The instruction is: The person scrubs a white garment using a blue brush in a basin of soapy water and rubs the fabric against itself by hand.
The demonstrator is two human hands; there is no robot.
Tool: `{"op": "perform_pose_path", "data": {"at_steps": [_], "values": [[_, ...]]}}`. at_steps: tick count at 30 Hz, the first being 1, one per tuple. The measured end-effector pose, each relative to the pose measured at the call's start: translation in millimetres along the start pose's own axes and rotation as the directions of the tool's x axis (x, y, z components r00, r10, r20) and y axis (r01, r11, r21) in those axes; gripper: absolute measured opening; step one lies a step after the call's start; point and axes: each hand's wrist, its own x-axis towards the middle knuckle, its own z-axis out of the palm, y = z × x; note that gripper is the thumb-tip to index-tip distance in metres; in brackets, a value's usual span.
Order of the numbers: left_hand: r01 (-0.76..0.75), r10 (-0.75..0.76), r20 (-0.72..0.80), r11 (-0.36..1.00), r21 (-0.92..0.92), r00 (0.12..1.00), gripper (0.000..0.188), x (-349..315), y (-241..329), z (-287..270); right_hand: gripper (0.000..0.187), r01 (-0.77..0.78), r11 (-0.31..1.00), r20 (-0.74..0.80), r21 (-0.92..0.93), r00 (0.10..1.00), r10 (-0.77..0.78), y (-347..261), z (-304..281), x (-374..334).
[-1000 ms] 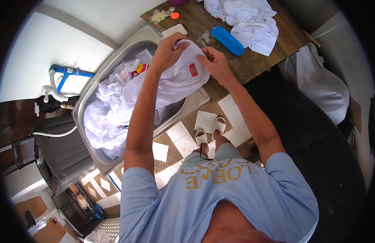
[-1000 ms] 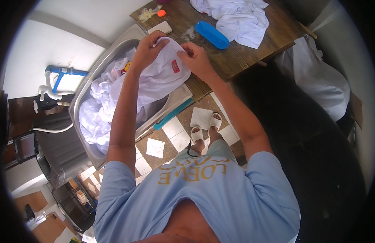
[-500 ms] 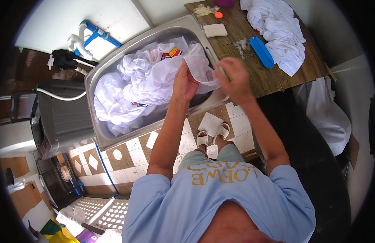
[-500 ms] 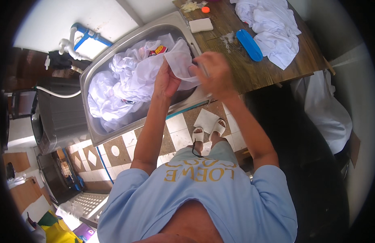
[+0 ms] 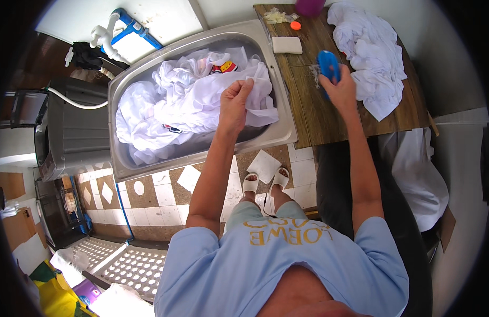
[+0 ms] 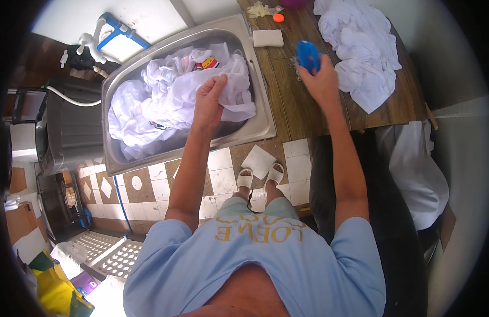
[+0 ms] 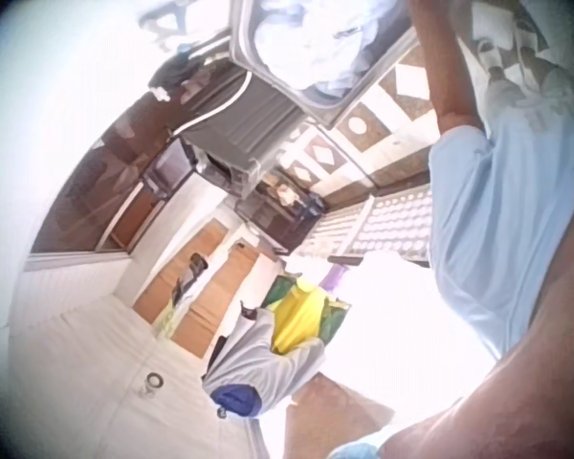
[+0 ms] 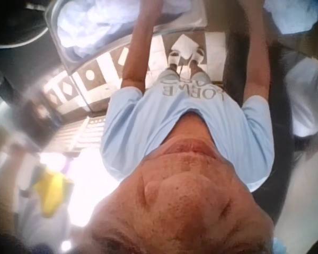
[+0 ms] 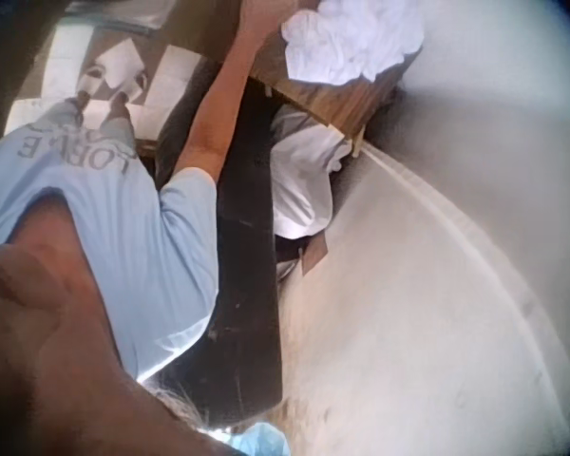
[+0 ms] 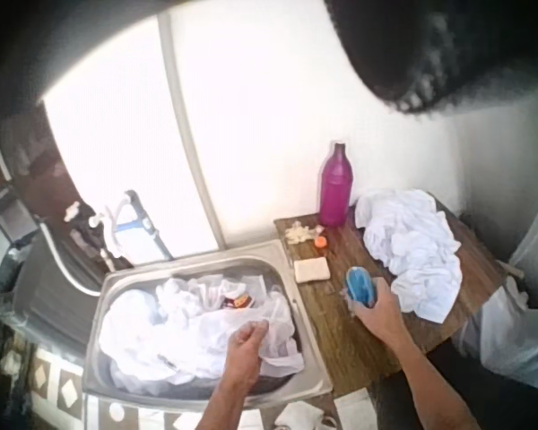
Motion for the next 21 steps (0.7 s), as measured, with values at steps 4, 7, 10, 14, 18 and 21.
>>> {"op": "perform_pose_path", "data": {"at_steps": [4, 7, 10, 14, 18, 21], "values": [[-0.137, 0.135, -0.059, 0.99, -0.028, 0.989, 0.019, 25, 0, -2, 0.05, -0.008, 0.833, 0.088, 0.553, 0.995, -0.049, -94, 56, 15], [-0.298, 0.293, -0.112, 0.954, -0.025, 0.949, 0.021, 47, -3, -18, 0.051, 0.018, 0.884, 0.173, 0.468, 0.979, -0.112, -159, 85, 19], [-0.393, 0.376, -0.213, 0.918, -0.046, 0.902, 0.022, 54, -3, -34, 0.05, 0.008, 0.912, 0.288, 0.41, 0.948, -0.137, -154, 125, -6], [-0.428, 0.416, -0.339, 0.903, 0.042, 0.844, 0.029, 48, -6, -31, 0.047, 0.043, 0.902, 0.34, 0.429, 0.917, -0.206, -139, 125, -27], [-0.482, 0.52, -0.291, 0.854, 0.195, 0.803, 0.03, 68, -19, -30, 0.045, 0.104, 0.962, 0.303, 0.252, 0.936, -0.18, -158, 153, 37], [-0.421, 0.436, -0.307, 0.899, 0.118, 0.846, 0.029, 71, -17, -38, 0.046, 0.106, 0.954, 0.273, 0.279, 0.944, -0.185, -142, 159, 15]]}}
